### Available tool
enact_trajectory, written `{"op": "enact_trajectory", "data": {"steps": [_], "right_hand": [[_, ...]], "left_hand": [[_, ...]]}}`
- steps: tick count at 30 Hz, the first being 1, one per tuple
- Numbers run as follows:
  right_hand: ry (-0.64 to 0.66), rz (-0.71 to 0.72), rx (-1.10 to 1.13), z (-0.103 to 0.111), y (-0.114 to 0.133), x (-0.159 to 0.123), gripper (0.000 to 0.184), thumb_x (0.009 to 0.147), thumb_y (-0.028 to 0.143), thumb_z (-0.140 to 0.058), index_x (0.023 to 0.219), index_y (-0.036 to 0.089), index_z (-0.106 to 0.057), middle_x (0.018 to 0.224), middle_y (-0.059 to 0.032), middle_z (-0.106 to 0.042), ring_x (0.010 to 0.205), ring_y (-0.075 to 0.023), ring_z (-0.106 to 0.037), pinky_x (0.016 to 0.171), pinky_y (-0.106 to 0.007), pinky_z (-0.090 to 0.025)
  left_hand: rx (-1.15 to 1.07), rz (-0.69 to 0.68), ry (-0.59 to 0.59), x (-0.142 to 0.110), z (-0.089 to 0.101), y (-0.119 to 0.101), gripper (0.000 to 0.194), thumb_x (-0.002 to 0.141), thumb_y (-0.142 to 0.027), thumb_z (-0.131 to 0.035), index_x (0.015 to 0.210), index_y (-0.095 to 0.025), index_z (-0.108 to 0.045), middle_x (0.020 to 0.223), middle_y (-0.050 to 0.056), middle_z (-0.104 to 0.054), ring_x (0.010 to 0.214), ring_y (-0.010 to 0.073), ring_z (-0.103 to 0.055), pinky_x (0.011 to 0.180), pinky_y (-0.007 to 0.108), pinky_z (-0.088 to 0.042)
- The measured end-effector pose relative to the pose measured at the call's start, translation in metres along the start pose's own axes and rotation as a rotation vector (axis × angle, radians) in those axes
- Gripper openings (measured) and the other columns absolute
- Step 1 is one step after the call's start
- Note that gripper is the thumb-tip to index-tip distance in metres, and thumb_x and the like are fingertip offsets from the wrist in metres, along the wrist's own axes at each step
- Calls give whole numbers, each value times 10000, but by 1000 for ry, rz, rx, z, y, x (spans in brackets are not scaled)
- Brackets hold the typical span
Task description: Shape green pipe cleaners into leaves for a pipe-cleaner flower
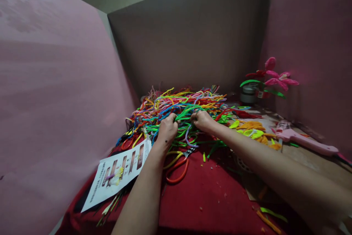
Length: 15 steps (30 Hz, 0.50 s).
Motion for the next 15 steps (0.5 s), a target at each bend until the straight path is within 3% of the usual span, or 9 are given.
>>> {"op": "enact_trajectory", "data": {"steps": [4,10,15], "right_hand": [[14,2,25,-2,-2,-1,223,737,187,-508,839,165,-705,762,-55,-676,717,-169,-590,665,-228,-427],[0,4,32,0,0,-1,225,733,172,-512,847,159,-705,878,-76,-672,801,-189,-594,731,-245,-430],[21,-9,44,-1,-2,-1,214,725,183,-531,844,165,-708,784,-57,-679,742,-183,-602,676,-233,-439]], "left_hand": [[46,-32,85,-1,-10,-1,148,703,-254,-561,826,-218,-635,864,51,-630,831,179,-582,687,234,-410],[102,22,90,2,-9,6,231,798,-253,-421,892,-196,-624,852,93,-649,827,205,-601,678,267,-423],[124,-19,140,-2,-11,4,182,729,-220,-507,853,-242,-638,883,54,-670,846,204,-610,669,248,-426]]}}
Point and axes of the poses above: each hand's wrist, its own x-axis towards the middle knuckle, its own z-axis out of the back of the hand, y = z × x, the point moved 4 cm from there along x, towards the middle knuckle
